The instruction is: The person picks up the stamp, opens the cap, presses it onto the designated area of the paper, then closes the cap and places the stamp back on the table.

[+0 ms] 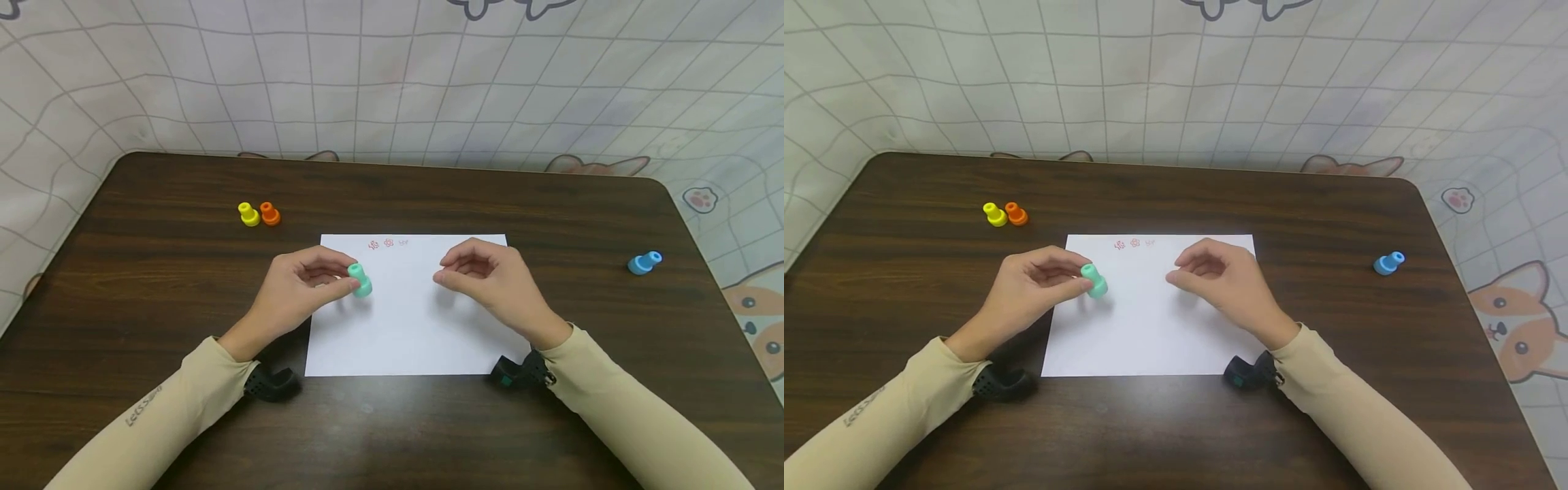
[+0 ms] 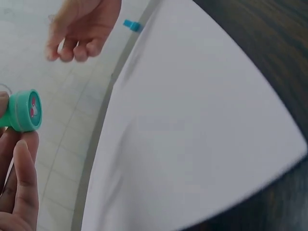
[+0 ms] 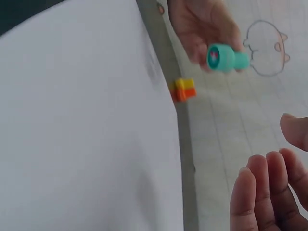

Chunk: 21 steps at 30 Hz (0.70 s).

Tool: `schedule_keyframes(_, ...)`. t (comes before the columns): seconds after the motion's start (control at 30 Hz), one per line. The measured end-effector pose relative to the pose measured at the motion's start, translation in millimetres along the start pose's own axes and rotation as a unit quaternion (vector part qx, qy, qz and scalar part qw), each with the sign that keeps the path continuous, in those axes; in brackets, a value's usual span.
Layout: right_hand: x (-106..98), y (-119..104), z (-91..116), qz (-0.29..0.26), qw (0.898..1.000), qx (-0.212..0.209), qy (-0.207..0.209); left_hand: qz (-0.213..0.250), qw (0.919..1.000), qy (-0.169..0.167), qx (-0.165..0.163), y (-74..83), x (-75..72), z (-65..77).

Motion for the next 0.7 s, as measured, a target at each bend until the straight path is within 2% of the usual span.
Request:
schedule_keyframes(0.2,-49,1,11,0.042,0.994,-0.04,0.098,-0.037,0.9982,0.045,0.013,0.6,-32.5,6.0)
schedule_keyframes(0.33,-85,1,23,0.088,0.979,-0.066,0.174,-0.061,0.9955,0.073,0.002,-0.2,-59.0,13.6)
schedule_keyframes(0.43,-112,5,34,0.102,0.967,-0.069,0.221,-0.078,0.9928,0.09,-0.012,-3.2,-80.2,18.2)
schedule_keyframes(0.7,-177,22,59,0.088,0.952,-0.05,0.29,-0.142,0.9789,0.141,-0.037,-24.7,-138.9,22.1)
Point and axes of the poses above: each hand's wrist, its own z-axis away from the middle knuckle, its own x-axis out of the palm, y = z × x, the point moved 9 cm from there along -z, towards the middle knuckle, and after that the axes turned 13 degrees about x, right-handed, at the moved point
